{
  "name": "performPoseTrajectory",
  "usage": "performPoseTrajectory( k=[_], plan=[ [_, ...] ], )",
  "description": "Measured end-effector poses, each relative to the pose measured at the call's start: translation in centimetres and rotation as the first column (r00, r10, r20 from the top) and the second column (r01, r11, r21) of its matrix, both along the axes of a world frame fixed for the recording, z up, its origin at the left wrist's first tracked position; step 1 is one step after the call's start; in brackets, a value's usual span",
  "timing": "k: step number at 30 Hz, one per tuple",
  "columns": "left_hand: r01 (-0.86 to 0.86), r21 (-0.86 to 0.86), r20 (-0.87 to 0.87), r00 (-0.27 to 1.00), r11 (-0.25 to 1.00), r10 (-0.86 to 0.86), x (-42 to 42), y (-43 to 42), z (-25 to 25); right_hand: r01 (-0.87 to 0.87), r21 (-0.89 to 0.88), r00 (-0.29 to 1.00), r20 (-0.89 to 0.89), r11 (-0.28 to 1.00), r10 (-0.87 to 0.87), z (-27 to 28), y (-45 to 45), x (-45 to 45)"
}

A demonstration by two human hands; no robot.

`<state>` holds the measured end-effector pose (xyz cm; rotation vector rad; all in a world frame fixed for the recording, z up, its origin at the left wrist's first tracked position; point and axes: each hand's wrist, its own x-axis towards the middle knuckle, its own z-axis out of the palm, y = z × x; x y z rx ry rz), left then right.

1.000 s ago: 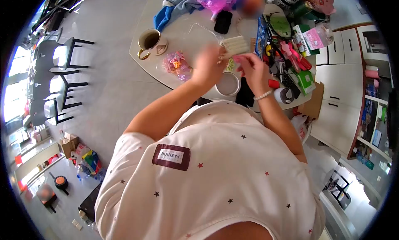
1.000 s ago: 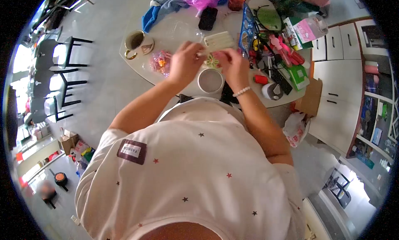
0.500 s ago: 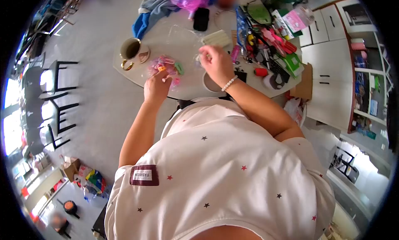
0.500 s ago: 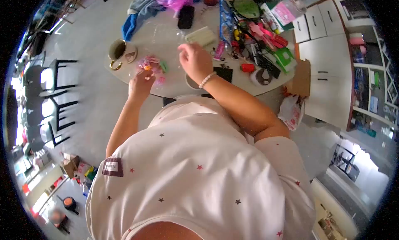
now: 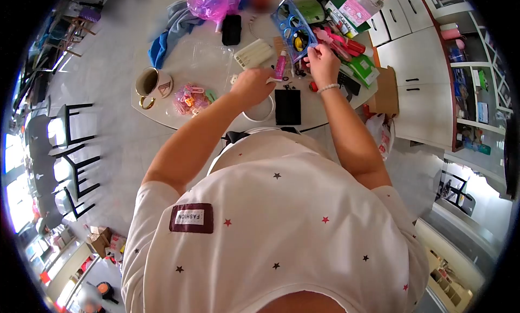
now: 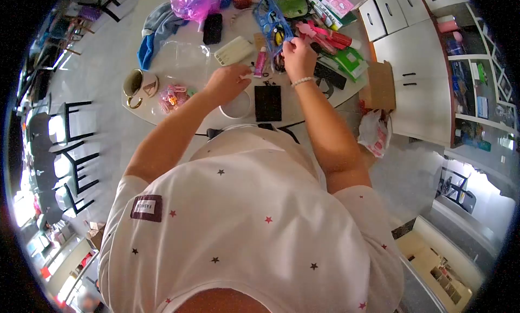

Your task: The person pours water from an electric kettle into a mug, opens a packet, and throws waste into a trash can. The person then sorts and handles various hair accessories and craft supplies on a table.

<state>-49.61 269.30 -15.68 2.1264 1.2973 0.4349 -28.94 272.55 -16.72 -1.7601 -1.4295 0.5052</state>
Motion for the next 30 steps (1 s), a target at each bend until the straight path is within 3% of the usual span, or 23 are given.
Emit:
performPoseTrajectory(
  k=[3,6,8,11,14,17,20,21,23,26,28,30],
  plan=[
    [-0.042,-0.030,-0.123,0.992,0.999,0.038,2.9,1.9,-1.5,-0.013,-0.130,0.875,-0.482,0.991,-0.052,1.1,-1.3,0.9],
    [-0.088,-0.059,-0.141,0.987,0.994,0.079,4.8,2.7,-2.3,0.062,0.087,0.783,-0.622,0.994,0.005,1.5,-2.1,1.4],
    [-0.107,-0.121,-0.068,0.993,0.987,0.099,5.6,3.3,-2.9,0.129,0.114,0.728,-0.686,0.985,-0.016,1.8,-2.3,1.8],
    [-0.250,-0.272,0.007,0.965,0.929,0.261,7.2,3.9,-5.0,0.178,0.164,0.658,-0.753,0.970,0.007,2.5,-2.3,2.1],
    [-0.304,-0.419,0.116,0.917,0.856,0.383,7.1,4.5,-5.7,0.075,0.177,0.824,-0.565,0.981,0.039,2.3,-2.3,2.7],
    [-0.290,-0.520,0.314,0.810,0.804,0.495,6.2,4.2,-5.4,0.062,0.223,0.908,-0.417,0.973,0.038,2.6,-2.3,2.6],
    [-0.272,-0.576,0.301,0.806,0.771,0.509,4.0,2.8,-1.5,0.084,0.282,0.971,-0.239,0.956,-0.014,3.3,-2.3,2.3],
    [-0.250,-0.644,0.341,0.753,0.723,0.563,3.2,2.3,-0.2,0.057,0.318,0.992,-0.127,0.946,-0.017,3.2,-2.2,2.3],
    [-0.157,-0.758,0.389,0.671,0.633,0.632,1.6,1.9,0.1,-0.014,0.376,0.995,0.101,0.926,-0.026,2.8,-1.8,2.4],
    [-0.016,-0.874,0.400,0.544,0.486,0.738,0.1,1.3,0.6,-0.105,0.406,0.980,0.195,0.908,0.026,2.0,-1.4,1.1],
    [0.068,-0.913,0.388,0.451,0.402,0.804,-0.3,0.9,0.8,-0.218,0.310,0.934,0.342,0.925,0.105,1.5,-1.3,0.5],
    [0.067,-0.916,0.385,0.427,0.396,0.818,-0.2,0.4,1.2,-0.285,0.317,0.907,0.395,0.905,0.147,1.0,-1.4,-0.1]
  ],
)
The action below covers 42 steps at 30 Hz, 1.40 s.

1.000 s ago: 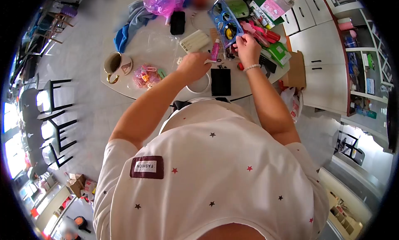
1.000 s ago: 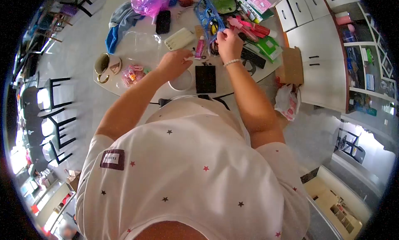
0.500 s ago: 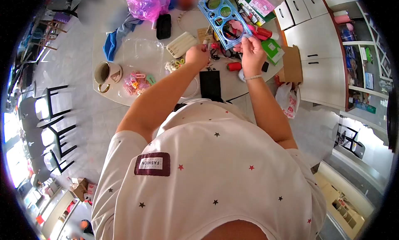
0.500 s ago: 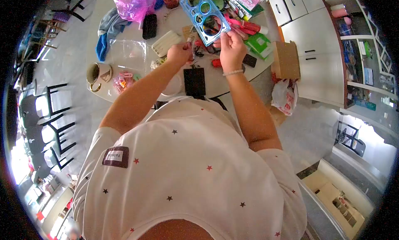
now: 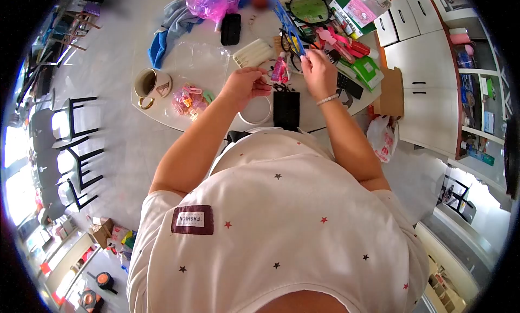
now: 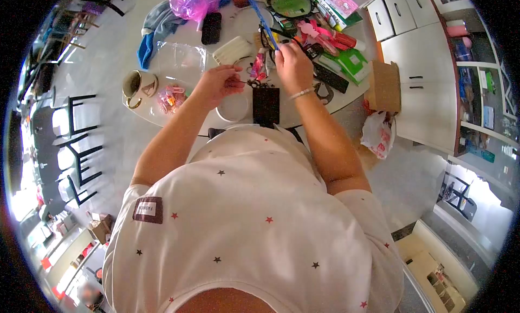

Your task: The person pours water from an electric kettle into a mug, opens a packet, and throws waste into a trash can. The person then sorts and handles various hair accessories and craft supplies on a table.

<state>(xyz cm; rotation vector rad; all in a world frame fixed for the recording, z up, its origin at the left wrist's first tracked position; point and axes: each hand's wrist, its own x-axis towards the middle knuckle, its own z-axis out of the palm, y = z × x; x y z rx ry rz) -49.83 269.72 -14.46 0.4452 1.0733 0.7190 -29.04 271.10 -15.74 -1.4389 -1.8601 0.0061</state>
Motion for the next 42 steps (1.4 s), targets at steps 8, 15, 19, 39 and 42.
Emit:
performPoseTrajectory(
  k=[8,15,19,39,42],
  plan=[
    [0.005,-0.056,0.128,0.992,0.998,0.003,0.3,-0.4,-1.3,-0.109,-0.559,0.929,-0.352,0.822,-0.116,0.7,-3.0,-1.4],
    [0.124,0.246,-0.281,0.958,0.961,-0.052,2.7,-1.8,0.3,-0.153,-0.398,0.897,-0.439,0.905,-0.042,1.5,-4.9,-1.6],
    [0.136,0.379,-0.249,0.968,0.916,-0.040,2.9,-1.4,1.1,-0.069,-0.255,0.948,-0.317,0.964,-0.016,2.1,-5.1,-1.8],
    [0.239,0.292,-0.093,0.971,0.926,-0.222,0.5,-0.8,1.1,0.138,-0.620,0.064,-0.772,0.772,-0.632,3.9,-18.4,13.5],
    [0.257,0.305,-0.236,0.953,0.917,-0.188,1.4,-0.1,0.6,0.131,-0.598,0.078,-0.789,0.791,-0.609,3.8,-18.0,13.0]
  ],
)
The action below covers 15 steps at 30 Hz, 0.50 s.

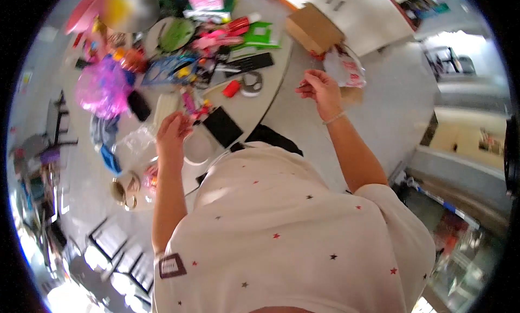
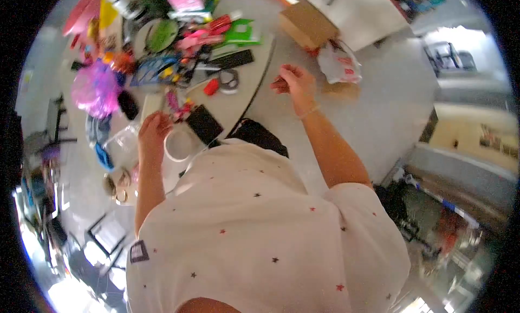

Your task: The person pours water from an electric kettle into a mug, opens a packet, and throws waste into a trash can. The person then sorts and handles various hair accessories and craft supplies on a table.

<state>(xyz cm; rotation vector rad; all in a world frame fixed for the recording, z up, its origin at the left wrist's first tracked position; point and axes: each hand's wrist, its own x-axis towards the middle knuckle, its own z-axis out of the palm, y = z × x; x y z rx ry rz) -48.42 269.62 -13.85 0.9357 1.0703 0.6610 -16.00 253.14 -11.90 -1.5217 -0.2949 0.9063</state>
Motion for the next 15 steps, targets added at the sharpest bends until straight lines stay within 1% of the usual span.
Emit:
performPoseTrajectory(
  k=[1,2,3,4,5,6,7,8,9,10,12,13,15],
  plan=[
    [-0.032,0.015,-0.076,0.997,0.999,0.033,0.2,0.3,-0.5,-0.047,0.019,0.999,0.006,0.999,0.047,0.2,0.9,-0.6],
    [-0.029,0.133,-0.227,0.972,0.991,0.059,0.3,0.7,-1.2,-0.123,0.021,0.992,0.032,0.992,0.123,0.4,2.1,-1.3],
    [-0.004,0.245,-0.326,0.941,0.970,0.086,-0.2,1.4,-2.6,-0.196,0.026,0.979,0.062,0.980,0.195,0.8,3.2,-1.9],
    [0.072,0.372,-0.483,0.867,0.925,0.126,-0.8,2.6,-5.6,-0.264,0.031,0.961,0.096,0.964,0.260,1.0,4.2,-2.6],
    [0.193,0.426,-0.636,0.759,0.884,0.141,0.0,2.2,-3.6,-0.259,0.096,0.961,0.131,0.961,0.245,1.0,5.3,-3.8],
    [0.236,0.435,-0.671,0.728,0.869,0.138,-0.1,2.7,-5.0,-0.351,0.053,0.915,0.230,0.935,0.331,1.2,6.2,-4.6],
    [0.297,0.439,-0.690,0.716,0.848,0.106,0.2,2.5,-4.2,-0.431,0.003,0.853,0.326,0.902,0.406,1.6,6.9,-5.3],
    [0.376,0.398,-0.737,0.674,0.837,0.048,0.6,2.3,-3.8,-0.498,-0.052,0.777,0.417,0.866,0.472,1.7,7.6,-6.2],
    [0.452,0.351,-0.779,0.626,0.820,-0.012,1.1,2.3,-3.4,-0.565,-0.068,0.670,0.544,0.822,0.505,1.6,8.1,-7.2],
    [0.526,0.299,-0.816,0.574,0.796,-0.072,1.6,2.2,-3.4,-0.623,-0.161,0.521,0.644,0.765,0.560,1.3,8.6,-8.1],
    [0.703,0.236,-0.917,0.390,0.671,-0.086,2.5,2.2,-3.5,-0.673,-0.360,0.175,0.771,0.646,0.613,0.1,9.1,-9.6],
    [0.778,0.188,-0.953,0.293,0.600,-0.082,2.7,2.4,-3.6,-0.708,-0.366,0.085,0.804,0.603,0.588,-0.7,9.2,-10.2],
    [0.753,0.273,-0.943,0.331,0.598,0.013,2.5,2.4,-5.3,-0.702,-0.454,-0.036,0.792,0.549,0.609,-3.2,9.5,-10.9]
  ],
)
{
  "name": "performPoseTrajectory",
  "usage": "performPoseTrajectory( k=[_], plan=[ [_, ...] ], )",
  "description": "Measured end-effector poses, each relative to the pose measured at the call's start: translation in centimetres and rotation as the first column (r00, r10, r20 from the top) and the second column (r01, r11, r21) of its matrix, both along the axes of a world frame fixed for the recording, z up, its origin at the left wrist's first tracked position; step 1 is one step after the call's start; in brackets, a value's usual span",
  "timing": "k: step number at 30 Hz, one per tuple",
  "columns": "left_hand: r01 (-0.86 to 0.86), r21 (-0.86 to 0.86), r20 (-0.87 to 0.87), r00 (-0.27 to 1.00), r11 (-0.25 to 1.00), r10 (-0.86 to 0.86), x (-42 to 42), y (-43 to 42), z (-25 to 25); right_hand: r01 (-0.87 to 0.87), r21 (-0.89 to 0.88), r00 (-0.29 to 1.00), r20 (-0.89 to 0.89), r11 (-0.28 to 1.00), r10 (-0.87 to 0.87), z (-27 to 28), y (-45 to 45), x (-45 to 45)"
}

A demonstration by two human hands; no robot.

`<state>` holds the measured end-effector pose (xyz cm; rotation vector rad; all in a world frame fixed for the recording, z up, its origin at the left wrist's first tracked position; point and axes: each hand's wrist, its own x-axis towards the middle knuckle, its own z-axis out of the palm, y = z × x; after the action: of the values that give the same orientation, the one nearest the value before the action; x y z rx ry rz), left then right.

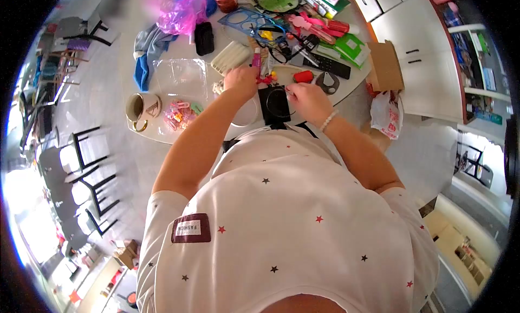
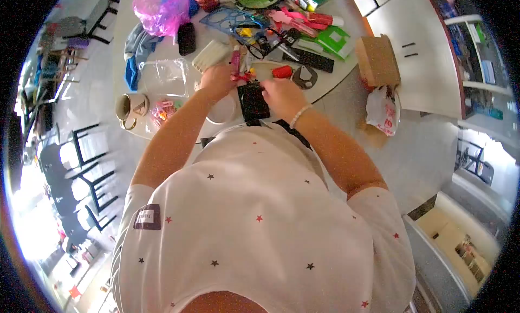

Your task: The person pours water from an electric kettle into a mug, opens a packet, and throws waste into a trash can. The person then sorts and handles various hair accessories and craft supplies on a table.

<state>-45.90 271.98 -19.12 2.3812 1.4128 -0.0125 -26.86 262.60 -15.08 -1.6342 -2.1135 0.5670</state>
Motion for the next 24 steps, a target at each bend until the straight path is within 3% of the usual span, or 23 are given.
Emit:
performPoseTrajectory(
  k=[2,5,9,13,18,21,24],
  plan=[
    [-0.001,0.048,0.061,0.998,0.999,-0.002,-0.5,-0.1,-0.4,-0.039,-0.094,0.992,0.117,0.995,0.050,0.0,0.8,-0.6],
    [-0.135,-0.106,0.149,0.977,0.985,0.150,-1.1,-0.3,1.2,-0.003,-0.066,0.991,0.135,0.998,0.012,-0.3,2.9,-1.7],
    [-0.246,-0.124,0.398,0.875,0.961,0.276,-2.7,-0.2,2.4,-0.068,-0.026,0.975,0.211,0.997,0.072,-2.7,5.5,-2.7],
    [-0.279,-0.311,0.505,0.761,0.908,0.407,-4.1,-0.8,4.4,-0.093,-0.009,0.988,0.125,0.996,0.094,-3.1,6.3,-4.4],
    [-0.294,-0.511,0.676,0.442,0.808,0.589,-6.4,-2.3,9.3,-0.087,-0.120,0.995,-0.048,0.989,0.082,-2.3,7.2,-5.3],
    [-0.364,-0.588,0.732,0.138,0.722,0.667,-9.3,-4.3,10.9,-0.110,-0.067,0.991,-0.082,0.992,0.105,-3.0,7.4,-5.4],
    [-0.454,-0.591,0.720,0.076,0.667,0.690,-12.9,-6.2,10.6,-0.140,-0.078,0.990,-0.010,0.987,0.140,-3.1,7.2,-6.3]
  ],
)
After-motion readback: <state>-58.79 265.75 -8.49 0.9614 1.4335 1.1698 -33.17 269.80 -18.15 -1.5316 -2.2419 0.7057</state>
